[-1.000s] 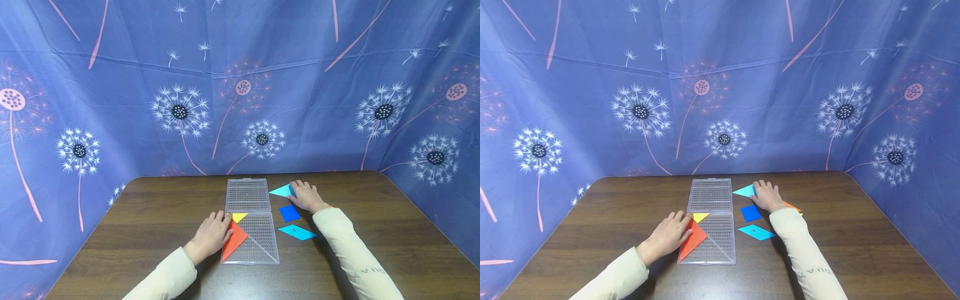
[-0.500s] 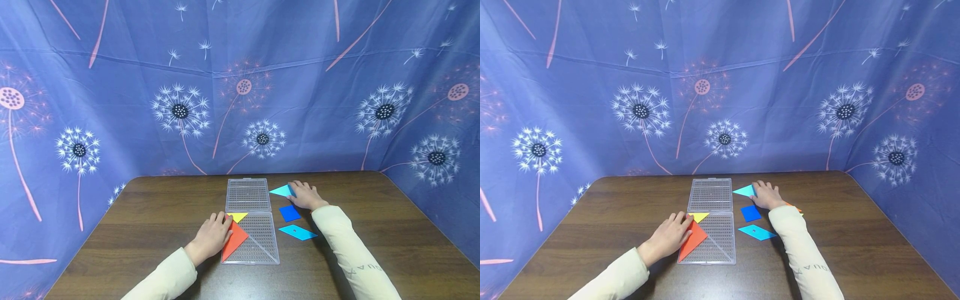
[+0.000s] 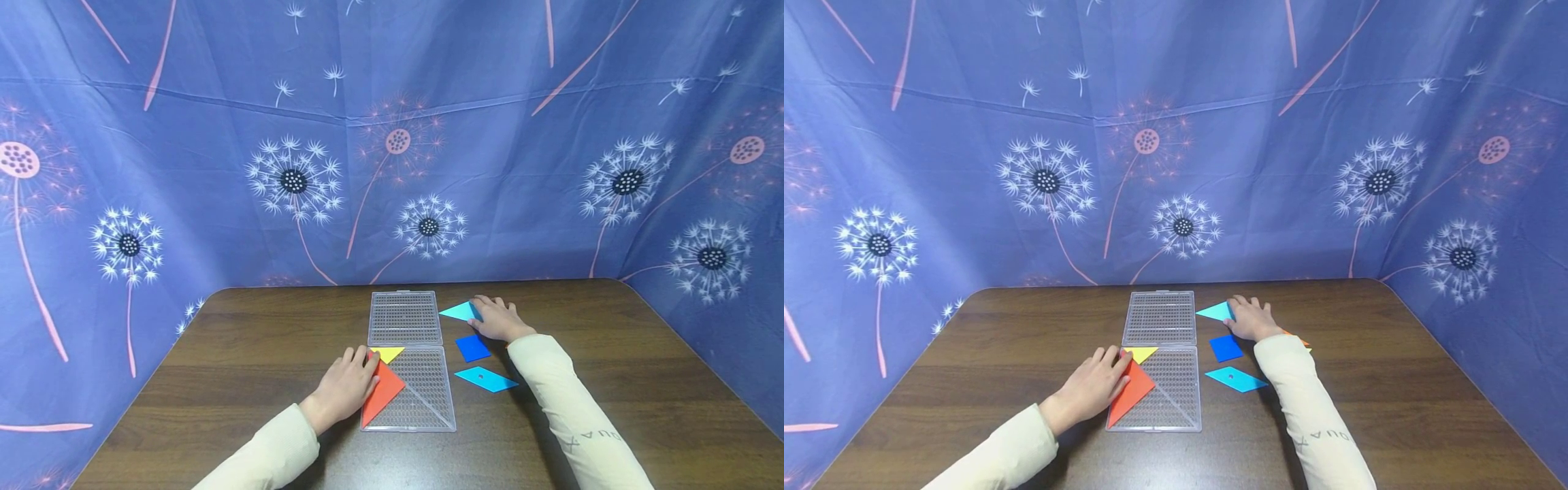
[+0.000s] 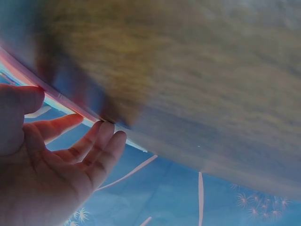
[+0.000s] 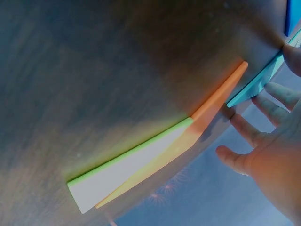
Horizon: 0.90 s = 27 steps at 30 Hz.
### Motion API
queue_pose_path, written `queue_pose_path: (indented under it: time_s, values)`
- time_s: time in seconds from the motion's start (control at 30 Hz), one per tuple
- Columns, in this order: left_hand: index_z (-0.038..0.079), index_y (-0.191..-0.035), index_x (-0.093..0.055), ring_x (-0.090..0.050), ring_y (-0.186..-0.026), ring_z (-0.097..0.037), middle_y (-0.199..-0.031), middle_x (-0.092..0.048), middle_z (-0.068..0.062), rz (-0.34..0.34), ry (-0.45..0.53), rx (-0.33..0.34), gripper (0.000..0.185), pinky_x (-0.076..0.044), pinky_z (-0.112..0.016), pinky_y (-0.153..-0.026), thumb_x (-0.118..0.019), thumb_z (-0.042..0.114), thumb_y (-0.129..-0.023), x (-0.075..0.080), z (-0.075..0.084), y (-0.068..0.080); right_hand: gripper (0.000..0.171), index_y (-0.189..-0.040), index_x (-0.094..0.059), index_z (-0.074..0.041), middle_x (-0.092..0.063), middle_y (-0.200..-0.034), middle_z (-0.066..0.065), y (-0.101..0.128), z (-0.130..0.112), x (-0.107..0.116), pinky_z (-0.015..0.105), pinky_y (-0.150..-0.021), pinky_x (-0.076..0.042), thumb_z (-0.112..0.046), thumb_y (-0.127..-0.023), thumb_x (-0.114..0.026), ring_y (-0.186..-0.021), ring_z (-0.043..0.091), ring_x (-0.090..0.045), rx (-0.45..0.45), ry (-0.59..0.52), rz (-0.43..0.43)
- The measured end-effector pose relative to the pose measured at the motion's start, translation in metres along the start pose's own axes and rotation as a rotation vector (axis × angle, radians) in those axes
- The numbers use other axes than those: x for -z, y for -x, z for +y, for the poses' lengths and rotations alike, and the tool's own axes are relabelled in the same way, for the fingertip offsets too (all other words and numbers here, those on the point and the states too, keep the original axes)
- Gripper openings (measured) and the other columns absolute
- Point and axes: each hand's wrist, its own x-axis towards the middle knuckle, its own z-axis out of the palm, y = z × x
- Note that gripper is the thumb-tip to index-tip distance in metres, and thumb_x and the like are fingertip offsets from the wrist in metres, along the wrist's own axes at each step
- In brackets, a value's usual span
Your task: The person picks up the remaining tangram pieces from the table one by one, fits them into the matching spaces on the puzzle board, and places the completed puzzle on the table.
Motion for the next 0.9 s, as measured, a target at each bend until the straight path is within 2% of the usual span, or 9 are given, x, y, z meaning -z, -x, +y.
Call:
queue_pose_path:
  time_s: [0.33, 0.9]
  values:
    - [0.011, -0.125, -0.055, -0.048, -0.089, -0.022, -0.109, -0.053, -0.010, -0.032, -0.033, -0.022, 0.044, -0.048, -0.032, -0.070, -0.051, 0.038, -0.091, 0.0014, -0.0025, -0.0008, 0.056, -0.138, -0.034, -0.001, -0.030, -0.144, 0.023, -0.0014, 0.0006, -0.0007, 0.069, -0.095, -0.018, -0.029, -0.093, -0.049, -0.126, 0.049, -0.028, -0.012, 0.004, -0.005]
    - [0.011, -0.126, -0.055, -0.048, -0.090, -0.022, -0.111, -0.052, -0.010, -0.006, -0.049, -0.036, 0.044, -0.047, -0.032, -0.069, -0.049, 0.037, -0.092, -0.0031, -0.0034, -0.0002, 0.055, -0.135, -0.039, -0.001, -0.034, -0.141, 0.023, -0.0063, -0.0003, 0.0000, 0.068, -0.094, -0.022, -0.027, -0.089, -0.054, -0.123, 0.049, -0.032, -0.003, -0.021, 0.018]
